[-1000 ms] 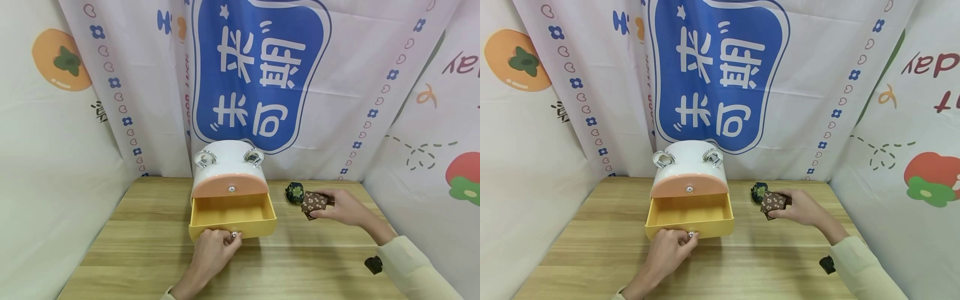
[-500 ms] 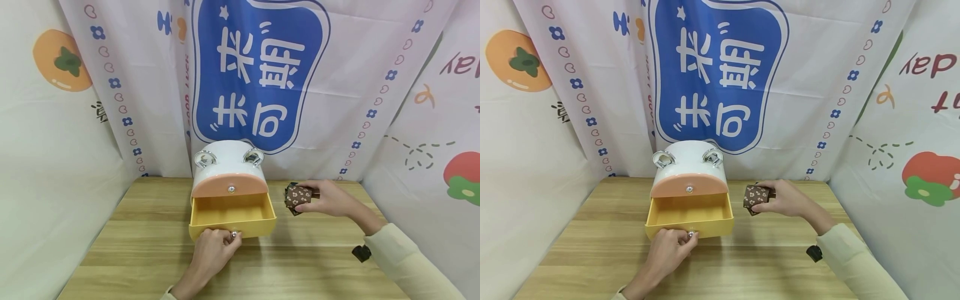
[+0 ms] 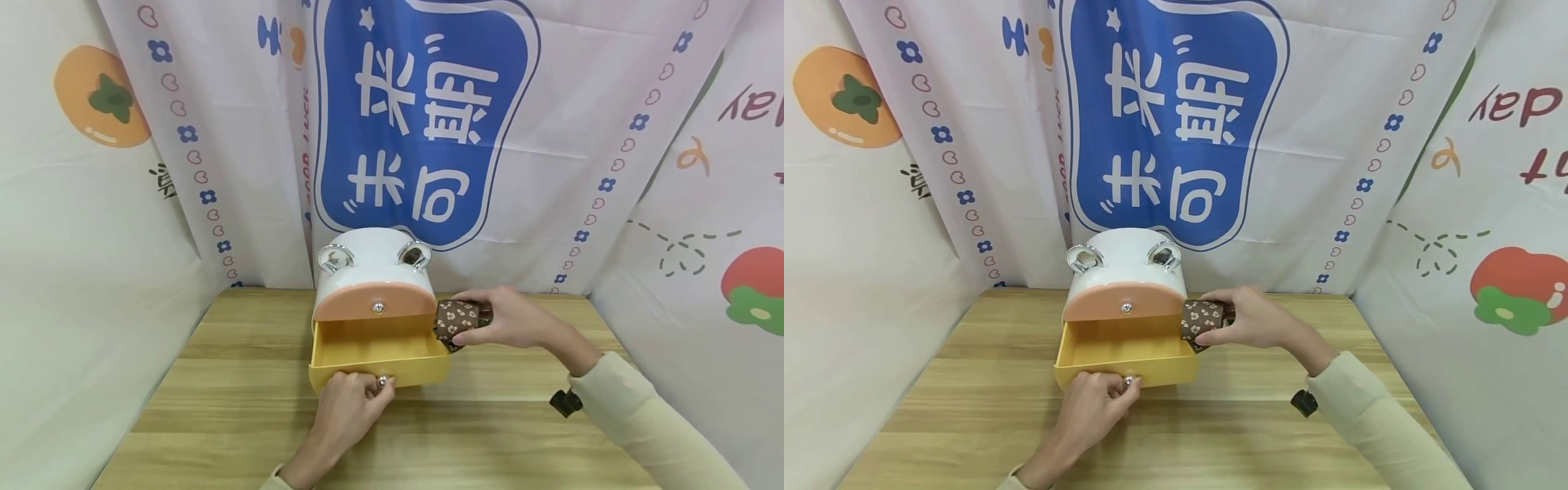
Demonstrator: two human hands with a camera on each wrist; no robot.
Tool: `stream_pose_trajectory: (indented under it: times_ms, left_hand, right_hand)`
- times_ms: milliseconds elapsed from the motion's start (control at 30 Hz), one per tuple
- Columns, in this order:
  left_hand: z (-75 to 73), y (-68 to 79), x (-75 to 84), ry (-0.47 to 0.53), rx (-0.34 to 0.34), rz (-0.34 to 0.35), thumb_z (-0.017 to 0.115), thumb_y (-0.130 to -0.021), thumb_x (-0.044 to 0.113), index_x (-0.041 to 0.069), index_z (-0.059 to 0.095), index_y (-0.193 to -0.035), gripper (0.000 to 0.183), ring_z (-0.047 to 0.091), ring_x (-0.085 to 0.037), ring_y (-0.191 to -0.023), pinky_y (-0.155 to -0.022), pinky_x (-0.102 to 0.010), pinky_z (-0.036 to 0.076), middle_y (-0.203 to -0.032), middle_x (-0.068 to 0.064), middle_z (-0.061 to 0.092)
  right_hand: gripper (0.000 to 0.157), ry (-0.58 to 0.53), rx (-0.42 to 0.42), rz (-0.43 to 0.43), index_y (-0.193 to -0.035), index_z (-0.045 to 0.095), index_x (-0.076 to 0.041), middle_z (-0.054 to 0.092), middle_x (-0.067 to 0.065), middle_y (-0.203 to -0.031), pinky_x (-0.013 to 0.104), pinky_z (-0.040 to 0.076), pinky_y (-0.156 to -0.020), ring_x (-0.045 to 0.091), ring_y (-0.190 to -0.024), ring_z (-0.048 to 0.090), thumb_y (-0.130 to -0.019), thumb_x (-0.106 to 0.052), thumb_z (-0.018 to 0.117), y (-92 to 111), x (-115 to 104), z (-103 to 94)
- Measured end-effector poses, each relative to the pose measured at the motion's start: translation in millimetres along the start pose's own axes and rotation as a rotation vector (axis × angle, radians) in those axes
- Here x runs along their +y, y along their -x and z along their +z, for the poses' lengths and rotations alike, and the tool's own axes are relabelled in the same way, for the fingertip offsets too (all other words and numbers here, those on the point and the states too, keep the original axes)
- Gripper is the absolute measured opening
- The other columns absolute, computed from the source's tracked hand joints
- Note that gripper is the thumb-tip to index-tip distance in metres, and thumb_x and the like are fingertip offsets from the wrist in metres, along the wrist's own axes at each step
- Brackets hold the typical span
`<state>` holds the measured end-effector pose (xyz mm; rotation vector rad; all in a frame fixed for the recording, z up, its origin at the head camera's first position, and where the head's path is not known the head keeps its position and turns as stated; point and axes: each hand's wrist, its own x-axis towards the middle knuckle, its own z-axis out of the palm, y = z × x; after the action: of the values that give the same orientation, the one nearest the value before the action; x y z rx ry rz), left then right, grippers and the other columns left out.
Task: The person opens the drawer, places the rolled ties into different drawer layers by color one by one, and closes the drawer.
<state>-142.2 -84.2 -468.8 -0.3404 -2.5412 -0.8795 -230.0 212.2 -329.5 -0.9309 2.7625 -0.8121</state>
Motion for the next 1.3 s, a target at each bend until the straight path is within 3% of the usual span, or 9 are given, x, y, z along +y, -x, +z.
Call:
stream_pose_trajectory:
  times_ms: [233,467,800,1033,1300]
  left_hand:
    - [-0.3,-0.6,-1.1,-0.008,-0.002,-0.002,0.078,-0.09,0.036,0.034,0.053,-0.05,0.048,0.03,0.012,-0.042,-0.043,-0.014,0.028,-0.043,0.025,0.035]
    - [0.6,0.0,-1.8,-0.005,0.003,0.01,0.078,-0.09,0.037,0.034,0.051,-0.048,0.051,0.03,0.012,-0.043,-0.042,-0.014,0.026,-0.044,0.026,0.034]
    - [-0.5,0.2,-1.6,-0.008,0.013,0.025,0.079,-0.09,0.035,0.034,0.051,-0.048,0.05,0.028,0.013,-0.042,-0.042,-0.013,0.025,-0.043,0.026,0.033]
    - [-0.7,-0.2,-2.5,-0.006,0.014,0.035,0.079,-0.09,0.035,0.034,0.051,-0.048,0.051,0.028,0.013,-0.043,-0.042,-0.013,0.024,-0.043,0.027,0.032]
    - [-0.7,-0.7,-2.4,-0.008,0.013,0.041,0.079,-0.09,0.035,0.035,0.049,-0.047,0.052,0.026,0.013,-0.043,-0.042,-0.013,0.023,-0.043,0.027,0.029]
  right_hand:
    - [0.073,-0.045,-0.053,-0.028,-0.142,0.065,-0.016,0.075,-0.001,-0.11,0.029,0.059,-0.075,0.013,-0.089,0.068,-0.082,-0.051,0.087,-15,-14,13.1]
    - [0.07,-0.059,-0.087,-0.053,-0.141,0.066,-0.018,0.074,-0.004,-0.104,0.029,0.059,-0.075,0.011,-0.087,0.069,-0.083,-0.051,0.086,-26,-20,25.4]
    - [0.066,-0.096,-0.096,-0.097,-0.137,0.068,-0.013,0.075,-0.003,-0.107,0.028,0.06,-0.075,0.01,-0.088,0.07,-0.085,-0.048,0.086,-40,-25,40.2]
    - [0.063,-0.062,-0.106,-0.136,-0.136,0.069,-0.01,0.075,-0.002,-0.104,0.026,0.057,-0.072,0.007,-0.084,0.067,-0.089,-0.049,0.082,-49,-26,50.9]
    - [0.057,-0.041,-0.11,-0.129,-0.133,0.071,-0.018,0.072,-0.009,-0.1,0.026,0.055,-0.072,0.007,-0.083,0.066,-0.089,-0.052,0.081,-56,-26,63.3]
